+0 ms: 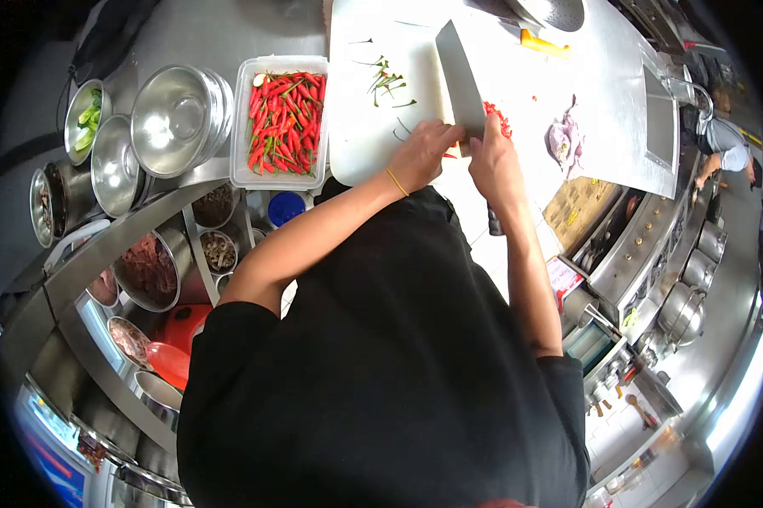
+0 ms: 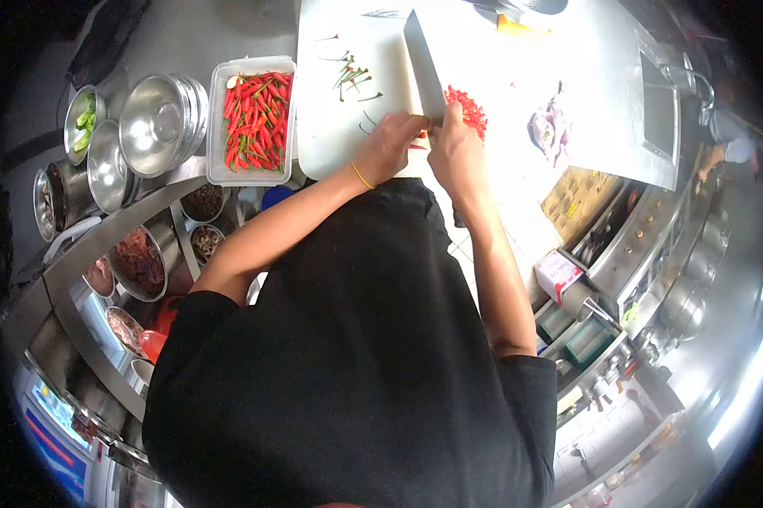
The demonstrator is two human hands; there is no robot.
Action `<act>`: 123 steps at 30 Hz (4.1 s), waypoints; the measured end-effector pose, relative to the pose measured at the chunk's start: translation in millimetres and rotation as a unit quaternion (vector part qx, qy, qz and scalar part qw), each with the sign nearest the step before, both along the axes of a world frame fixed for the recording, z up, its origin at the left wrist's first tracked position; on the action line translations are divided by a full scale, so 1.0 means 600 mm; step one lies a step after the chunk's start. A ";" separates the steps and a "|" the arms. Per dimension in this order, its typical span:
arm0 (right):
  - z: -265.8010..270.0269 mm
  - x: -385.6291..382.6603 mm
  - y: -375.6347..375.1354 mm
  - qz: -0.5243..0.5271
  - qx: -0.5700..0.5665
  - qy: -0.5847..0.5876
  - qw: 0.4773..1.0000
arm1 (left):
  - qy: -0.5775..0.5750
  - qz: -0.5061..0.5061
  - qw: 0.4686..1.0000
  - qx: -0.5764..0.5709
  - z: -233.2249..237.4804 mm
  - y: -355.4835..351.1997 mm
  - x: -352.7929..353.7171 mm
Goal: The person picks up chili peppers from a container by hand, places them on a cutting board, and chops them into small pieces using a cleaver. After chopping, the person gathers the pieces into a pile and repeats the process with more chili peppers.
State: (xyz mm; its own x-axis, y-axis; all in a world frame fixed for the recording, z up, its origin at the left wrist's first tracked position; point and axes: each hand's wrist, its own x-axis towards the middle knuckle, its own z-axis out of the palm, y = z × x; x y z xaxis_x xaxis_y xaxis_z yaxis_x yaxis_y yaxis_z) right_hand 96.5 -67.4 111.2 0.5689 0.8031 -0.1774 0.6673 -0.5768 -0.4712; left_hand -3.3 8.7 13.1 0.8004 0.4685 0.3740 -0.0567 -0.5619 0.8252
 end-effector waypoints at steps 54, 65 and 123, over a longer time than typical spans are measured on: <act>-0.011 0.052 -0.068 -0.059 0.026 0.038 0.997 | 0.052 0.112 0.989 0.084 0.070 0.123 -0.034; -0.002 0.061 -0.085 -0.063 -0.004 0.058 0.996 | 0.158 0.017 0.977 0.146 0.033 0.044 -0.027; 0.004 0.032 -0.018 -0.049 -0.025 0.022 0.998 | 0.043 0.032 0.994 0.096 -0.002 -0.022 0.004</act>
State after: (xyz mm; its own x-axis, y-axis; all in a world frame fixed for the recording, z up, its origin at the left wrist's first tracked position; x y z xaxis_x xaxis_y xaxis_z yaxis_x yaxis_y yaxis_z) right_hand 115.9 -78.0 113.8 0.6352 0.7333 -0.2425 0.5857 -0.6620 -0.4676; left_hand -1.1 -4.6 12.2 0.8038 0.4461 0.3935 0.0503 -0.7100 0.7024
